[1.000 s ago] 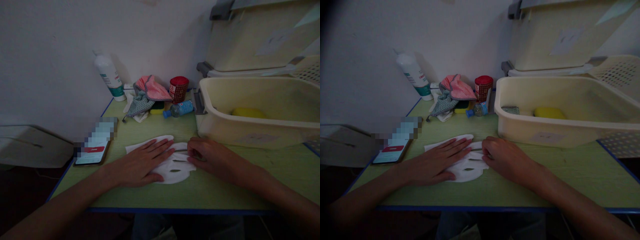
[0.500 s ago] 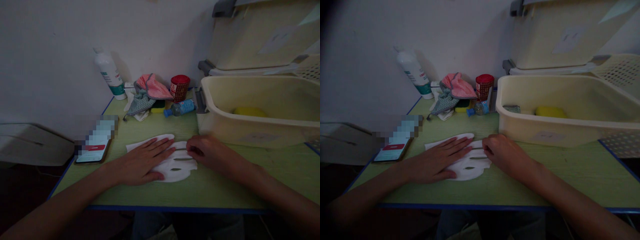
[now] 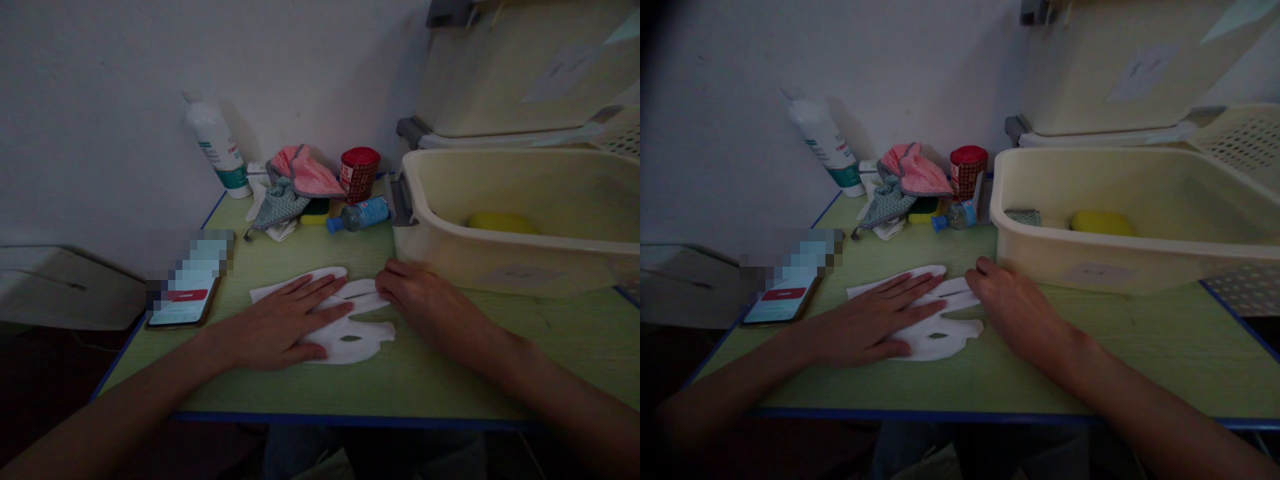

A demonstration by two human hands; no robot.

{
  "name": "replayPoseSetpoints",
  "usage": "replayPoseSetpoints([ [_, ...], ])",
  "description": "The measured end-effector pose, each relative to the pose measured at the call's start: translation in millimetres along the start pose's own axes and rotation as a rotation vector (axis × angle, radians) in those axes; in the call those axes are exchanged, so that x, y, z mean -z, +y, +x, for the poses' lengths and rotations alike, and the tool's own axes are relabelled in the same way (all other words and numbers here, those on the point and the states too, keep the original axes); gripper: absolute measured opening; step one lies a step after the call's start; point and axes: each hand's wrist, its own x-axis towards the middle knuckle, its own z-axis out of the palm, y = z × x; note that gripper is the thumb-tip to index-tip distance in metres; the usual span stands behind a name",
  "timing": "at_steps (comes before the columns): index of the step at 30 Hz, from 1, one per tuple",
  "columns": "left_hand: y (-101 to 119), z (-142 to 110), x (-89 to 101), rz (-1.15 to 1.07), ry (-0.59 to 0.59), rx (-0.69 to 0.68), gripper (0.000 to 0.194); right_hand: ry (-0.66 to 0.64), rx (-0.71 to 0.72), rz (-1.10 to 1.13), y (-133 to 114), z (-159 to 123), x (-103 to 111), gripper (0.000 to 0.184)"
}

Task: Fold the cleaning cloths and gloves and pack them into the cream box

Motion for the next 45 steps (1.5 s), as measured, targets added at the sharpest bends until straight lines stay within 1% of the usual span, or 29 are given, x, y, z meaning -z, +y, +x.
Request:
replayPoseSetpoints([
  [4, -3.2, -0.6, -2.2, 0.021, 0.032, 0.026, 0.061, -0.048, 0.001, 0.018, -3.6, 3.2, 4.9, 0.02],
  [6, -5.7, -1.2, -3.0, 0.026, 0.044, 0.046, 0.062, -0.046, 0.015, 0.081, -6.6, 4.8, 8.1, 0.016],
  [9, -8.5, -1.7, -2.8, 0.028, 0.045, 0.064, 0.062, -0.04, 0.015, 0.211, -10.5, 6.4, 12.0, 0.016],
  [11, -9.0, -1.7, -2.2, 0.024, 0.04, 0.065, 0.062, -0.055, 0.009, 0.26, -11.5, 6.8, 12.7, 0.015],
  [15, -8.4, -1.6, -1.9, 0.021, 0.041, 0.068, 0.062, -0.092, 0.042, 0.297, -9.8, 6.4, 9.6, 0.009],
  [23, -7.9, -1.6, -2.5, 0.024, 0.059, 0.065, 0.06, -0.119, -0.02, 0.452, -4.2, 6.7, 0.8, 0.004],
  [28, -8.0, -1.4, -2.8, 0.026, 0.046, 0.068, 0.061, -0.127, -0.025, 0.501, -4.0, 7.4, -0.5, 0.007],
  [32, -8.7, -2.0, -3.6, 0.036, 0.059, 0.063, 0.061, -0.038, -0.048, 0.529, -5.9, 8.9, 4.9, 0.012],
  [34, -8.9, -2.2, -3.6, 0.037, 0.058, 0.061, 0.061, -0.024, -0.066, 0.559, -6.1, 9.8, 7.4, 0.012],
  [36, -8.8, -2.3, -3.2, 0.038, 0.049, 0.061, 0.061, -0.035, -0.071, 0.576, -5.3, 10.6, 8.2, 0.012],
  [42, -8.5, -2.5, -2.3, 0.05, 0.048, 0.063, 0.061, -0.121, -0.095, 0.558, -1.9, 12.2, 4.4, 0.012],
  [45, -8.7, -2.5, -2.9, 0.049, 0.048, 0.056, 0.061, -0.116, -0.108, 0.541, -1.8, 12.2, 3.3, 0.011],
])
